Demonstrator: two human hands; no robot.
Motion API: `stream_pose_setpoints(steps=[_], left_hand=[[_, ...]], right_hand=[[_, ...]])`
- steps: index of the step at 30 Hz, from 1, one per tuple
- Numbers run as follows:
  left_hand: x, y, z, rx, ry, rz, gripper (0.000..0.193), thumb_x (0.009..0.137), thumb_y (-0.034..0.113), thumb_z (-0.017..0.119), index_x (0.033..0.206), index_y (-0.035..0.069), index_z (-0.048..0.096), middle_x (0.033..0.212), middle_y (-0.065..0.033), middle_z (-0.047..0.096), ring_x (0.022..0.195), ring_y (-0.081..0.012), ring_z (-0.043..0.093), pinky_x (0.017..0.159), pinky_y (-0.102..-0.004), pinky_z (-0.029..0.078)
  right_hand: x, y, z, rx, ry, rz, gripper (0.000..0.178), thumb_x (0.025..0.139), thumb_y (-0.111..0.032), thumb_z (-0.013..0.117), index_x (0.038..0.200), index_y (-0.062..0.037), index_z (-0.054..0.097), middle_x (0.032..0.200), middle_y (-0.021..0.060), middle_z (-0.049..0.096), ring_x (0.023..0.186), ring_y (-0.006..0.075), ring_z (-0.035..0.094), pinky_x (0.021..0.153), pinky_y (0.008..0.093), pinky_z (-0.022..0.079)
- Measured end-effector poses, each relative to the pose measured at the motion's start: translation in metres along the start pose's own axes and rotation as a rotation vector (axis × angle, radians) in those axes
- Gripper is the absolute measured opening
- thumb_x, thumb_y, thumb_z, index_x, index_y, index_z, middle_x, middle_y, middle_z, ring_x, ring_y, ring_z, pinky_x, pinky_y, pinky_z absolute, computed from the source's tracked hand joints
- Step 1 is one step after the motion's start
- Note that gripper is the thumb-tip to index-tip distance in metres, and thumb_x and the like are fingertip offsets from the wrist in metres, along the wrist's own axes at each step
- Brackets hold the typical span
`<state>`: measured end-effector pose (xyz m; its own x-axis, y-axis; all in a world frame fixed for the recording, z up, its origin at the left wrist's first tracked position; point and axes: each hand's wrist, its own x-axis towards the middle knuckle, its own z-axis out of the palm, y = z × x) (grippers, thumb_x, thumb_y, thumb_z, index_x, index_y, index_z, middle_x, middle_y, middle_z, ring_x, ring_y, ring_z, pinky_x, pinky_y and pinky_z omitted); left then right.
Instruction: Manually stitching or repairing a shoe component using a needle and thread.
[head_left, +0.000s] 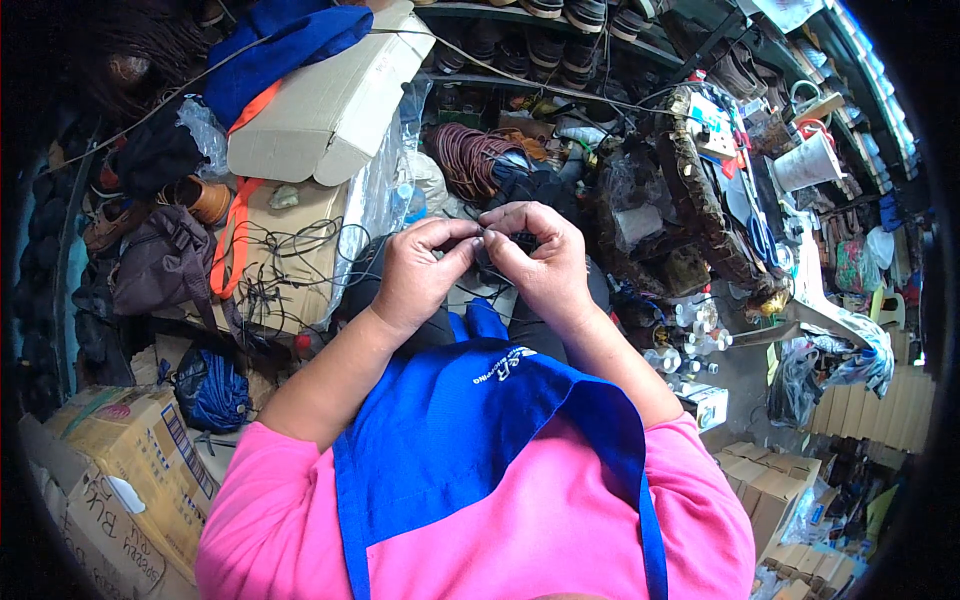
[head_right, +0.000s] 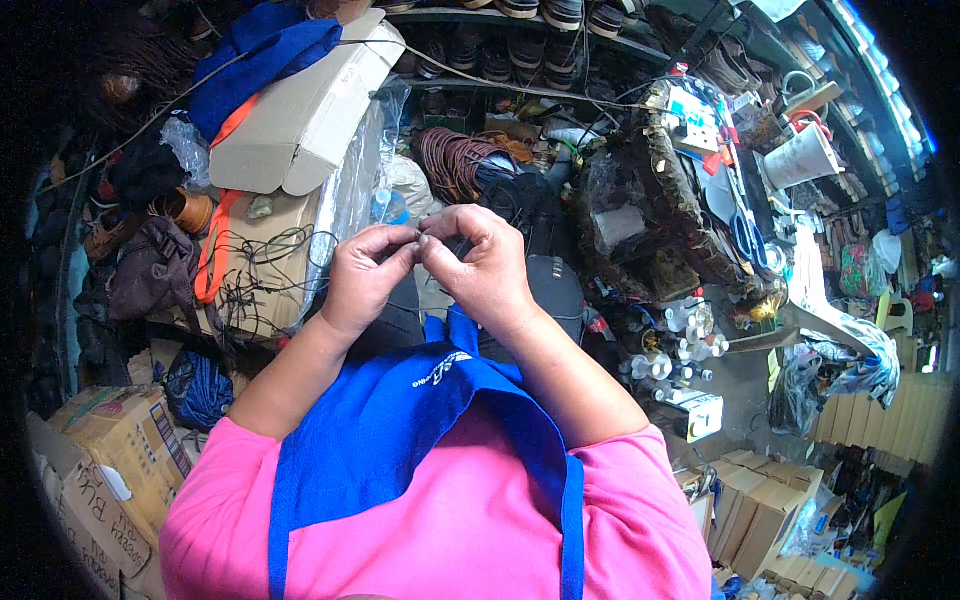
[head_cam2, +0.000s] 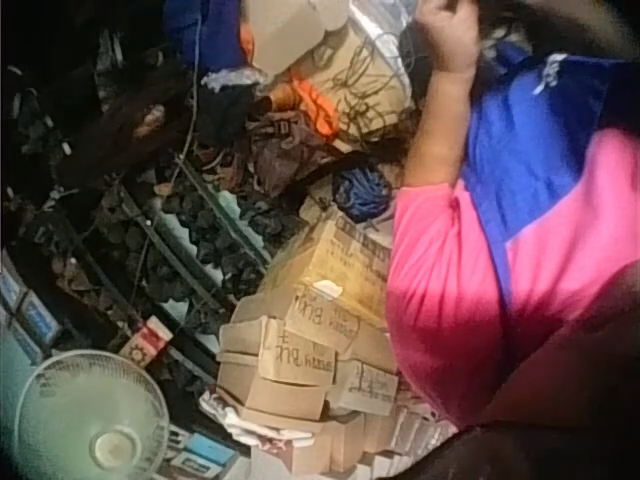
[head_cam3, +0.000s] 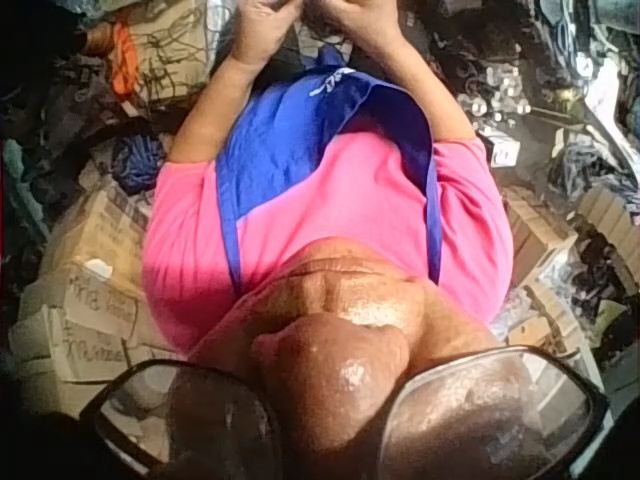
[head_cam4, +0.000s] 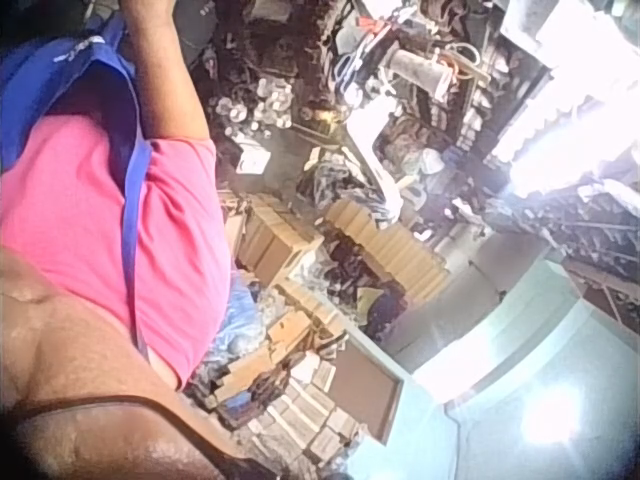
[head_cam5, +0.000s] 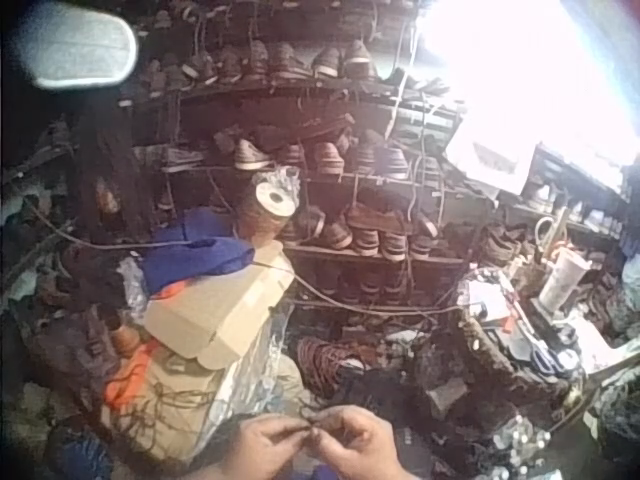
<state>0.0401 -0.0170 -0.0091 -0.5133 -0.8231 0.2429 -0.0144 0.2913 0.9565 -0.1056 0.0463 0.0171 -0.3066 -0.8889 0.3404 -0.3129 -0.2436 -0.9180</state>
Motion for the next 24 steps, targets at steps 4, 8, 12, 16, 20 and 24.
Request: stream_pose_setpoints(steps=[4,8,12,16,20,24], left_hand=[[0.001,0.005,0.000,0.072,0.004,0.027,0.011,0.076,0.002,0.066,0.087,0.001,0.067,0.079,-0.0088,0.064,0.071,-0.0153,0.061,0.065,-0.0264,0.047],[0.001,0.005,0.000,0.071,0.012,0.019,0.011,0.076,0.002,0.067,0.087,0.001,0.067,0.078,-0.0088,0.064,0.071,-0.0152,0.061,0.065,-0.0263,0.048],[0.002,0.007,-0.001,0.098,0.015,0.042,0.011,0.076,0.002,0.067,0.086,0.001,0.067,0.078,-0.0087,0.064,0.070,-0.0151,0.061,0.064,-0.0264,0.048],[0.002,0.008,0.000,0.094,0.017,0.045,0.010,0.076,0.002,0.067,0.086,0.001,0.067,0.077,-0.0088,0.064,0.070,-0.0152,0.061,0.064,-0.0263,0.048],[0.001,0.010,-0.002,0.134,-0.017,0.046,0.011,0.079,0.002,0.066,0.089,0.000,0.066,0.082,-0.0067,0.063,0.075,-0.0117,0.059,0.068,-0.0243,0.047],[0.001,0.011,-0.001,0.154,0.009,0.078,0.011,0.076,0.002,0.067,0.087,0.000,0.066,0.079,-0.0084,0.064,0.071,-0.0144,0.060,0.065,-0.0258,0.048]], right_hand=[[0.001,0.001,-0.001,-0.007,-0.007,-0.010,0.008,0.069,-0.005,0.065,0.072,0.0008,0.061,0.082,0.0108,0.066,0.079,0.0183,0.063,0.074,0.0291,0.049],[0.002,-0.001,0.000,-0.027,-0.010,-0.013,0.008,0.069,-0.005,0.066,0.072,0.0006,0.061,0.081,0.0105,0.066,0.078,0.0184,0.063,0.074,0.0289,0.049],[0.002,0.001,0.000,-0.030,-0.007,-0.026,0.009,0.069,-0.006,0.066,0.072,0.0003,0.061,0.080,0.0103,0.066,0.078,0.0184,0.064,0.073,0.0289,0.049],[0.002,0.001,0.000,-0.047,-0.008,-0.028,0.008,0.069,-0.006,0.066,0.072,0.0002,0.061,0.080,0.0103,0.066,0.077,0.0186,0.064,0.073,0.0290,0.049],[0.002,0.002,0.000,-0.032,-0.003,-0.009,0.008,0.069,-0.006,0.066,0.073,0.0000,0.062,0.080,0.0103,0.066,0.077,0.0187,0.064,0.073,0.0292,0.049],[0.002,-0.001,0.000,-0.045,-0.008,-0.007,0.009,0.069,-0.006,0.066,0.074,0.0000,0.062,0.079,0.0100,0.066,0.076,0.0183,0.064,0.072,0.0291,0.049]])
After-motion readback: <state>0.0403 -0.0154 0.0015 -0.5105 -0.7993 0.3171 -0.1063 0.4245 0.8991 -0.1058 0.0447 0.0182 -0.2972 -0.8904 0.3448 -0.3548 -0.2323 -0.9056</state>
